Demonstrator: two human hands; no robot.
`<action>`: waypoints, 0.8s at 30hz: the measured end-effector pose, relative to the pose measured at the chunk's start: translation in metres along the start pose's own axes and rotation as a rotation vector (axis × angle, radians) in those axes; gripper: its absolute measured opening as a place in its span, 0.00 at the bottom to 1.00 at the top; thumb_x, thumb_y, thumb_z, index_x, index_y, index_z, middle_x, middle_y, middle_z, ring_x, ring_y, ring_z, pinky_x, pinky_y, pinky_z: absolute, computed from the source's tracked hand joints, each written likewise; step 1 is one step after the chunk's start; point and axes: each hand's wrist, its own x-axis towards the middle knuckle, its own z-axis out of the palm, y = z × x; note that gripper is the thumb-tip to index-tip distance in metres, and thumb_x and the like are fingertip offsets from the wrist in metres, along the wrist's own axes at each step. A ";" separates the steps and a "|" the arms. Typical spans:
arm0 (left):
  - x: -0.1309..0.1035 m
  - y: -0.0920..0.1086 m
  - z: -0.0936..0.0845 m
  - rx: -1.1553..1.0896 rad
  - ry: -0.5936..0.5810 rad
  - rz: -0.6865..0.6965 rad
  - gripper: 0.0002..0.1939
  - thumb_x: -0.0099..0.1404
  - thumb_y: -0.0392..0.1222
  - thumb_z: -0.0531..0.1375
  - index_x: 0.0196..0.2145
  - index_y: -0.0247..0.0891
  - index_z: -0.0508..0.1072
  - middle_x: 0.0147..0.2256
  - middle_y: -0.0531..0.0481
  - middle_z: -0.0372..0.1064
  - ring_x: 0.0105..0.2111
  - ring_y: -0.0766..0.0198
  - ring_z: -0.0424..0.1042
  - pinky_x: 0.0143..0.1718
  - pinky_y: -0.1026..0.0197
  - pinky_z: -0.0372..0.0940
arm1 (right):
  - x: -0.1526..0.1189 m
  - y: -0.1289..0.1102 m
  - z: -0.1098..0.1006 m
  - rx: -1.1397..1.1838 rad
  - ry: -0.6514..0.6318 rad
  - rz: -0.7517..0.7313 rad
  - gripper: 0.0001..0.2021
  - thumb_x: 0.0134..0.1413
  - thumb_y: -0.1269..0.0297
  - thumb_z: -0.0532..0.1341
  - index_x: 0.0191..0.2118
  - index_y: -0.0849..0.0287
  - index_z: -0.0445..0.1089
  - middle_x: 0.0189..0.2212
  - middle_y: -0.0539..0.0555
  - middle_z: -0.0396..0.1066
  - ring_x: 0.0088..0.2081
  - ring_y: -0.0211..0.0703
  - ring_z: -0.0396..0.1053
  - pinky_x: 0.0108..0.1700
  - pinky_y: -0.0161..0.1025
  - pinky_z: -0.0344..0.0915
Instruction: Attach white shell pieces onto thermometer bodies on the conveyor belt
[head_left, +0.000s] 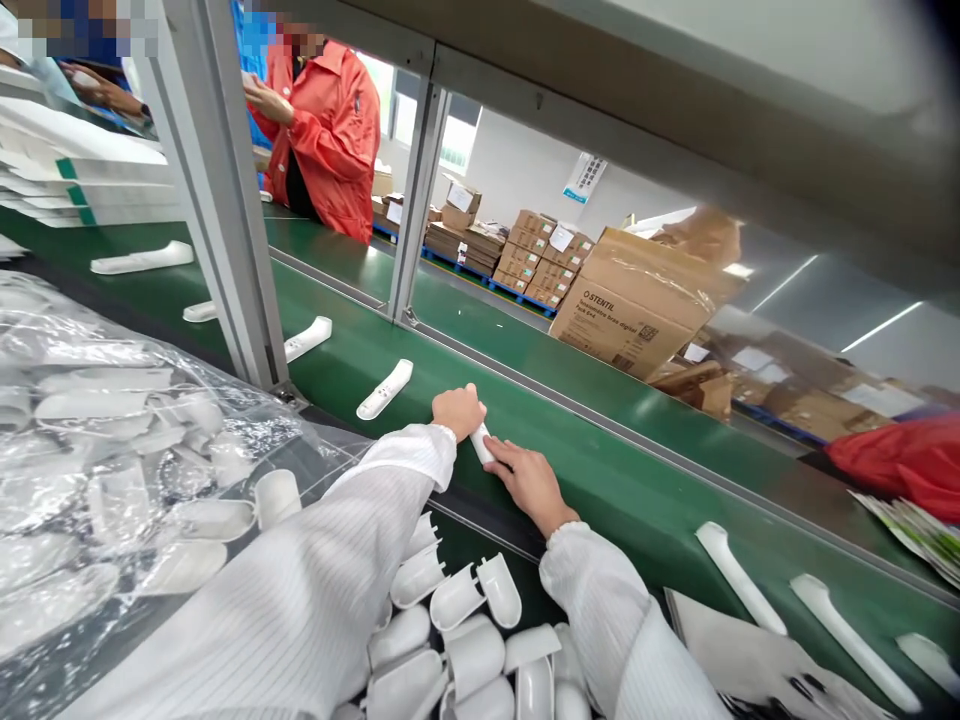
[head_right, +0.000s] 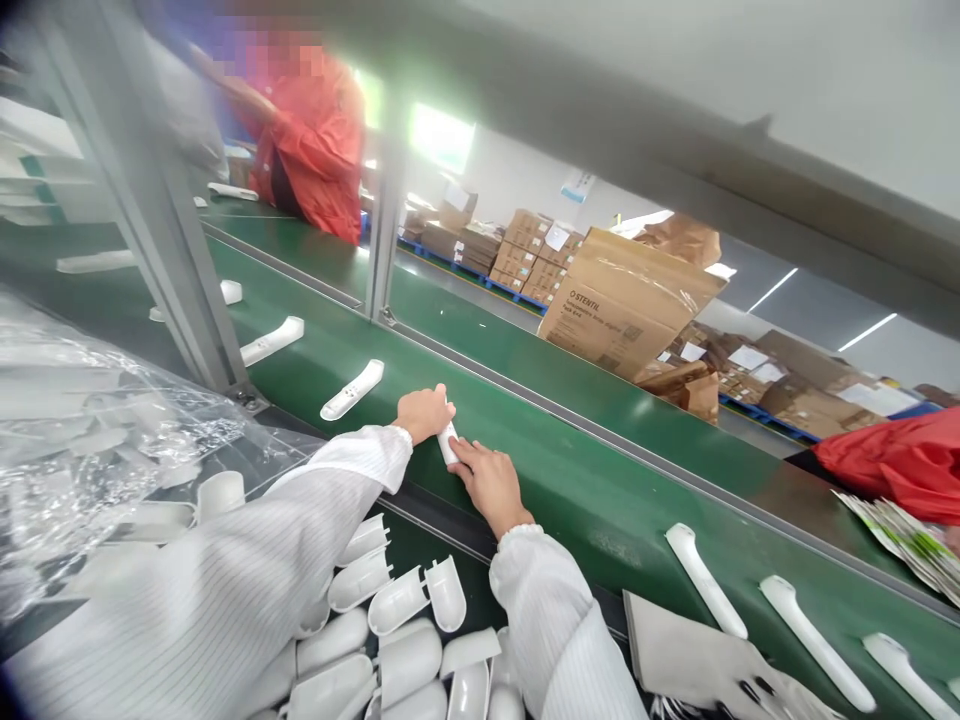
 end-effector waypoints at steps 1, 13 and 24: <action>-0.001 0.001 -0.005 0.011 -0.021 0.017 0.20 0.69 0.53 0.50 0.50 0.36 0.67 0.45 0.37 0.73 0.47 0.48 0.73 0.47 0.52 0.65 | -0.005 -0.004 -0.005 -0.029 0.022 0.020 0.22 0.62 0.66 0.61 0.61 0.46 0.66 0.58 0.51 0.69 0.61 0.53 0.63 0.60 0.50 0.61; 0.013 -0.078 -0.076 0.210 -0.067 -0.058 0.29 0.66 0.53 0.55 0.61 0.38 0.60 0.53 0.34 0.68 0.53 0.44 0.68 0.51 0.50 0.62 | -0.128 -0.059 -0.014 0.256 -0.067 0.274 0.05 0.53 0.65 0.59 0.28 0.56 0.68 0.27 0.50 0.70 0.30 0.43 0.67 0.33 0.37 0.61; 0.017 -0.062 -0.050 -0.009 -0.047 -0.092 0.25 0.60 0.56 0.57 0.48 0.37 0.71 0.48 0.36 0.73 0.47 0.47 0.73 0.46 0.53 0.67 | -0.003 -0.053 -0.006 0.456 0.302 0.183 0.19 0.61 0.64 0.54 0.52 0.57 0.75 0.45 0.56 0.74 0.35 0.42 0.73 0.44 0.41 0.70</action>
